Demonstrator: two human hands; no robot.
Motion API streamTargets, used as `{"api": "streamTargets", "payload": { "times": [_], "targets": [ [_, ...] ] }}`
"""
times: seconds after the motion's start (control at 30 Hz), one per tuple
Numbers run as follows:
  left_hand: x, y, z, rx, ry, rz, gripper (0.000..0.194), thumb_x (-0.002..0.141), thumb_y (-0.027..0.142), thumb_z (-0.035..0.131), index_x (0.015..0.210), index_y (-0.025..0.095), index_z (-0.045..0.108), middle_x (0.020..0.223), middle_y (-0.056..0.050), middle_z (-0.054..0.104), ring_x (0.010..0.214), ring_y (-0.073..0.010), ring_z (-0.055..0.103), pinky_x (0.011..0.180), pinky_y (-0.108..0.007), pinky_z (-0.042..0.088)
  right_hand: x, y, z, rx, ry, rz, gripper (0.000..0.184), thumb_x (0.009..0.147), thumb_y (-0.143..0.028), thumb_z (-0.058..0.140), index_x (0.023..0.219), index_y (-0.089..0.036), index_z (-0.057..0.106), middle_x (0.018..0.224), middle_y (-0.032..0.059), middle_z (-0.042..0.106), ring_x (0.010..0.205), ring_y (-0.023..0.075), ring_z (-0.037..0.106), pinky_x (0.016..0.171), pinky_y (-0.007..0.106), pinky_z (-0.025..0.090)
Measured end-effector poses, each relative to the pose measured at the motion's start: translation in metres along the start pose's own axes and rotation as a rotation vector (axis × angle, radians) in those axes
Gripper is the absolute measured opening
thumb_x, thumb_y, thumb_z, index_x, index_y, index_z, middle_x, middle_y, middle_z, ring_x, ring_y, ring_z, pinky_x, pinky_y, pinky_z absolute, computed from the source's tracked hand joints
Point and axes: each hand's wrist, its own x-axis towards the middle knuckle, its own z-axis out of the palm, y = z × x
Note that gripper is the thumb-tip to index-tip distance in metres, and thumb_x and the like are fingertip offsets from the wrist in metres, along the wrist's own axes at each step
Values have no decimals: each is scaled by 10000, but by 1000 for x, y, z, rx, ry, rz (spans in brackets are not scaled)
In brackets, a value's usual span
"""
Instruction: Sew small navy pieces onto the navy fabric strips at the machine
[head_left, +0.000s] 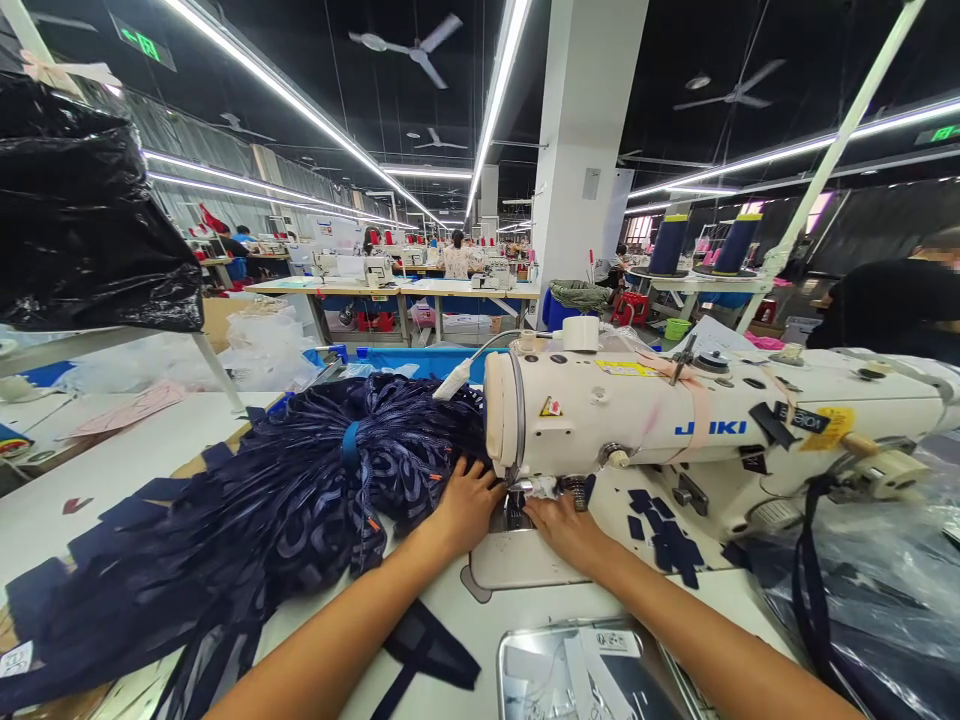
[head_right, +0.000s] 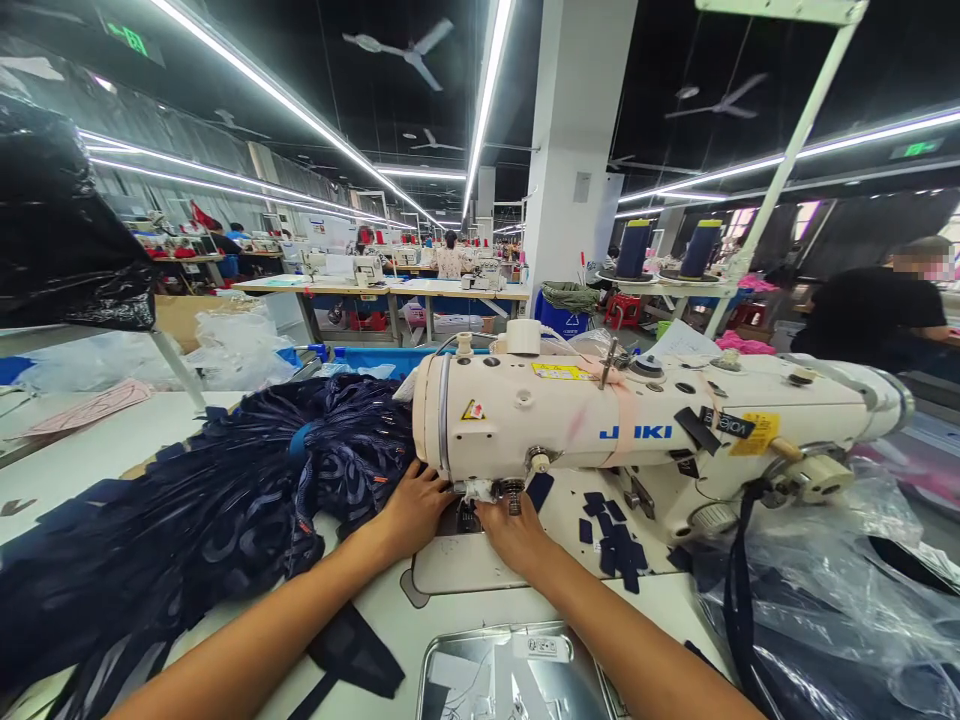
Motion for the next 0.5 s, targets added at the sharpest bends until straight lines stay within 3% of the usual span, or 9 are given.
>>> {"api": "streamTargets", "payload": {
  "times": [0.13, 0.33, 0.5],
  "targets": [
    [4, -1, 1, -10, 3, 1, 339, 792, 109, 447, 1096, 149, 591, 1155, -108, 582, 1138, -283, 442, 997, -509, 250, 2, 0, -1, -25, 9, -14, 307, 905, -146, 360, 858, -176, 662, 646, 79, 628, 650, 215, 586, 564, 299, 454],
    [4, 1, -1, -12, 0, -19, 307, 807, 102, 432, 1054, 132, 613, 1120, -120, 600, 1128, -285, 455, 984, -498, 283, 1, -1, 9, 7, 9, 55, 261, 886, -148, 402, 808, -173, 649, 598, 71, 600, 614, 205, 585, 561, 292, 454],
    [4, 1, -3, 3, -14, -27, 307, 819, 102, 420, 1053, 123, 618, 1133, -131, 595, 1140, -291, 458, 997, -502, 285, 2, 5, 12, -30, 44, -9, 284, 843, -96, 415, 917, -206, 666, 681, 65, 648, 662, 225, 607, 577, 318, 478]
  ]
}}
